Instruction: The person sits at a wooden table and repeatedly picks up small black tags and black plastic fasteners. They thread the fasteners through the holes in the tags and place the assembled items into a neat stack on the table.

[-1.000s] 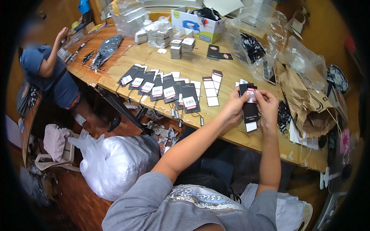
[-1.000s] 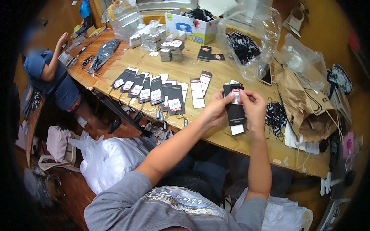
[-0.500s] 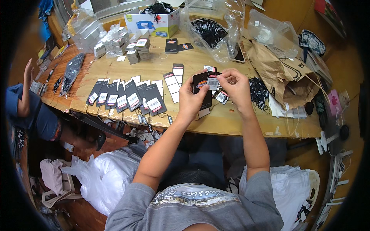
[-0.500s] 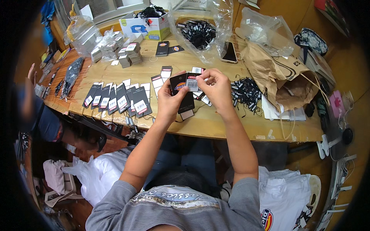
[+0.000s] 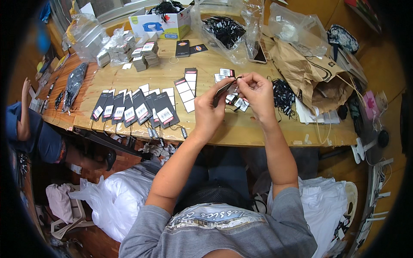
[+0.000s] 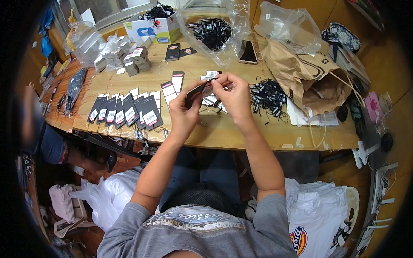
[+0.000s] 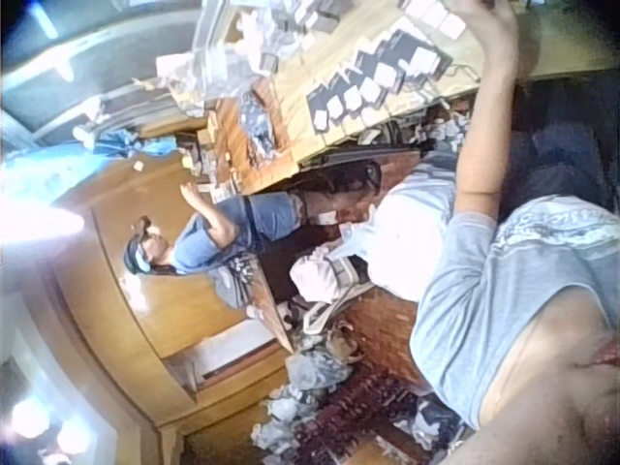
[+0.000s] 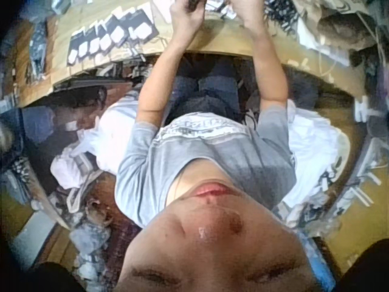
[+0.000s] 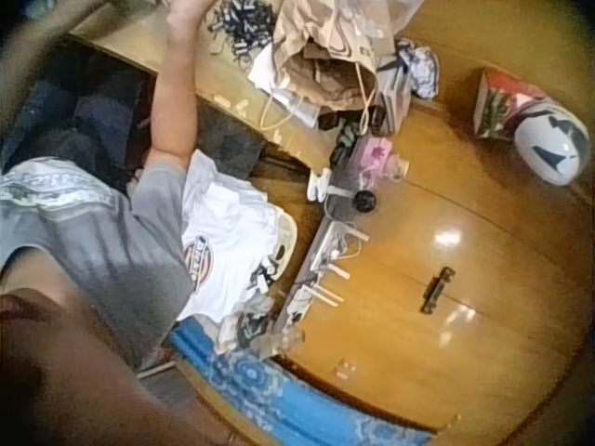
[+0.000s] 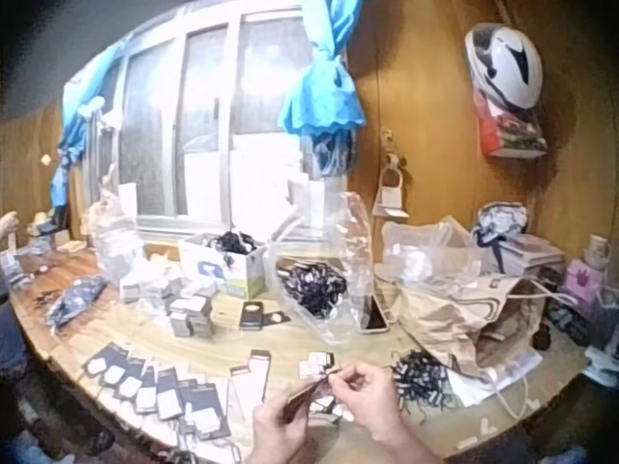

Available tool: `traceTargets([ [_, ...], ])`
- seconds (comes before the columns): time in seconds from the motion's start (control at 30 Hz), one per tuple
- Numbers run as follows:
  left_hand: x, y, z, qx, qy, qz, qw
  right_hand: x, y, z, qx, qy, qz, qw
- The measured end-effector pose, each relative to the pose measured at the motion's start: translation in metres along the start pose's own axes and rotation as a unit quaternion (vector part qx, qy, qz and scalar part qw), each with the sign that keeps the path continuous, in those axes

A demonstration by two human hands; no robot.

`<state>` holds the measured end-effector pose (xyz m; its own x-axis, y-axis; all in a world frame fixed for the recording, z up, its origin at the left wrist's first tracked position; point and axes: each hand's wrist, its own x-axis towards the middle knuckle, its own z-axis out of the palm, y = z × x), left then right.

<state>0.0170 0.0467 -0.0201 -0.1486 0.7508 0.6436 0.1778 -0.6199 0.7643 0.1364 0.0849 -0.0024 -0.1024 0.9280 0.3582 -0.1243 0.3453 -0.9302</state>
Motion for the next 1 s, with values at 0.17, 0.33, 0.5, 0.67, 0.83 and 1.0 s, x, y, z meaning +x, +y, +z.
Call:
traceTargets([
  [0.17,0.002,0.003,-0.007,-0.028,-0.109,-0.049,0.992,0.003,0.001,-0.007,-0.024,0.006,-0.013,1.0],
  [0.33,0.003,-0.003,-0.01,-0.081,-0.07,-0.113,0.988,-0.004,-0.007,-0.006,-0.134,0.047,-0.194,0.971],
  [0.5,0.002,0.011,-0.006,-0.081,-0.036,-0.127,0.988,-0.016,-0.025,0.001,-0.26,0.029,-0.251,0.932],
  [0.67,0.001,0.013,-0.007,0.002,-0.054,-0.035,0.998,-0.017,-0.023,0.003,-0.26,0.046,-0.283,0.922],
  [0.83,0.0,0.011,-0.003,0.084,-0.021,0.07,0.994,-0.018,-0.026,0.002,-0.234,0.048,-0.273,0.932],
  [1.0,-0.002,0.009,-0.003,0.145,-0.036,0.125,0.981,-0.021,-0.021,0.003,-0.094,0.026,-0.145,0.985],
])
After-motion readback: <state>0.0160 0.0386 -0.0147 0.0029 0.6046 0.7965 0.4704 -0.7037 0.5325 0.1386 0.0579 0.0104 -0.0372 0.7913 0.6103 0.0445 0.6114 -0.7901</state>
